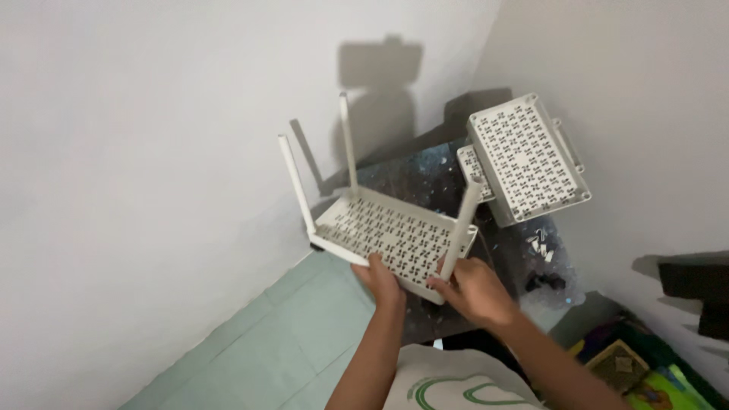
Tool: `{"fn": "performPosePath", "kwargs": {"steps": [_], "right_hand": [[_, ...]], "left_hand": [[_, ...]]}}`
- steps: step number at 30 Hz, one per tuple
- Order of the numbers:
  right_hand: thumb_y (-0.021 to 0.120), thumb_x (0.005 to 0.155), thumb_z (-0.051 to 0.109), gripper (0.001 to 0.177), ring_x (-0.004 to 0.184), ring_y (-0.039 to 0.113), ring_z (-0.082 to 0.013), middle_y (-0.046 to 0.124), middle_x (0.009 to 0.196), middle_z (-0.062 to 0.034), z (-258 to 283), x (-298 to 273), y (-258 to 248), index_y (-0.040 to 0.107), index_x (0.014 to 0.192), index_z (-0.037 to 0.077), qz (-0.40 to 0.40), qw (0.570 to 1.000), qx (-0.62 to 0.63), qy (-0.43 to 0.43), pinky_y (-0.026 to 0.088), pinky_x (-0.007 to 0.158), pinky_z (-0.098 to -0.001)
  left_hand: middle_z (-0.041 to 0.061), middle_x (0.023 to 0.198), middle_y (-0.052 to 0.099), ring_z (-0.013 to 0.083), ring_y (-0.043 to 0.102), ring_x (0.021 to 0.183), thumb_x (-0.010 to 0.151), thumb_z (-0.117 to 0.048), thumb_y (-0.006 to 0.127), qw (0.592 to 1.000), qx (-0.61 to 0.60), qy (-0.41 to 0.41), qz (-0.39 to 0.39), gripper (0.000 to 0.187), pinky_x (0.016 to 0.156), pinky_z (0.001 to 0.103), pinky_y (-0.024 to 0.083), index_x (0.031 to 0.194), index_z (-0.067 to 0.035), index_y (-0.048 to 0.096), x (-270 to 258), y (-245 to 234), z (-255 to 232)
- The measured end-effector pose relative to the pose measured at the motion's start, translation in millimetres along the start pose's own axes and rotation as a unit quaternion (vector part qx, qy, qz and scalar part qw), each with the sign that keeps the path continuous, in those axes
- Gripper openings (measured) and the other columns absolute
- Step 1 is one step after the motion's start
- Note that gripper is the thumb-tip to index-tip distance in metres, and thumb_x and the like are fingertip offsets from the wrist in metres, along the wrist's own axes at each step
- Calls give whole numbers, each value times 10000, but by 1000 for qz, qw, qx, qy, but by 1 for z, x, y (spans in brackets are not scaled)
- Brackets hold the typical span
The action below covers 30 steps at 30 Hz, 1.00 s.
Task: The person assembles a white plastic shelving unit by inserting cylindrical legs into corner holes on perforated trays and stacking the trays together. They handle multiple trays and legs, aligning and pressing them into place to build the structure.
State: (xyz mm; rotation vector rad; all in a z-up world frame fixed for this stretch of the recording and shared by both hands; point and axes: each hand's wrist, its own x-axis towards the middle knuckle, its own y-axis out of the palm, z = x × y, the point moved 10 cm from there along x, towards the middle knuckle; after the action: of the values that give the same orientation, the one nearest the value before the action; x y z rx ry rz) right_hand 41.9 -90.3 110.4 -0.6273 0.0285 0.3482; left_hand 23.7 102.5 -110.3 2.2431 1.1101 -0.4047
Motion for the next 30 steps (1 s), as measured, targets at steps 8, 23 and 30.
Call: {"fn": "performPosePath", "kwargs": {"steps": [8, 23, 30], "right_hand": [[762, 820, 315, 270, 627, 636, -300, 689, 662, -111, -6, -6, -18, 728, 730, 62, -22, 990, -87, -109, 439, 734, -469], [644, 896, 415, 345, 815, 724, -322, 738, 871, -130, -344, 123, -131, 698, 955, 79, 12, 931, -342, 127, 569, 762, -482], [560, 944, 338, 295, 824, 732, -309, 739, 898, -116, -426, 140, -85, 675, 1051, 88, 28, 913, -399, 84, 561, 717, -506]], "left_hand": [[229, 1254, 575, 291, 623, 1080, 898, -78, 477, 997, 69, -20, 16, 471, 936, 435, 520, 1352, -1, 376, -21, 21, 16], [160, 1075, 596, 288, 633, 908, 853, -49, 459, 993, 64, -99, 4, 476, 764, 453, 573, 1329, -54, 439, -51, 44, 59], [143, 1065, 597, 272, 648, 905, 840, -54, 466, 996, 49, -65, -27, 447, 738, 430, 591, 1286, -64, 442, -70, 52, 59]]}}
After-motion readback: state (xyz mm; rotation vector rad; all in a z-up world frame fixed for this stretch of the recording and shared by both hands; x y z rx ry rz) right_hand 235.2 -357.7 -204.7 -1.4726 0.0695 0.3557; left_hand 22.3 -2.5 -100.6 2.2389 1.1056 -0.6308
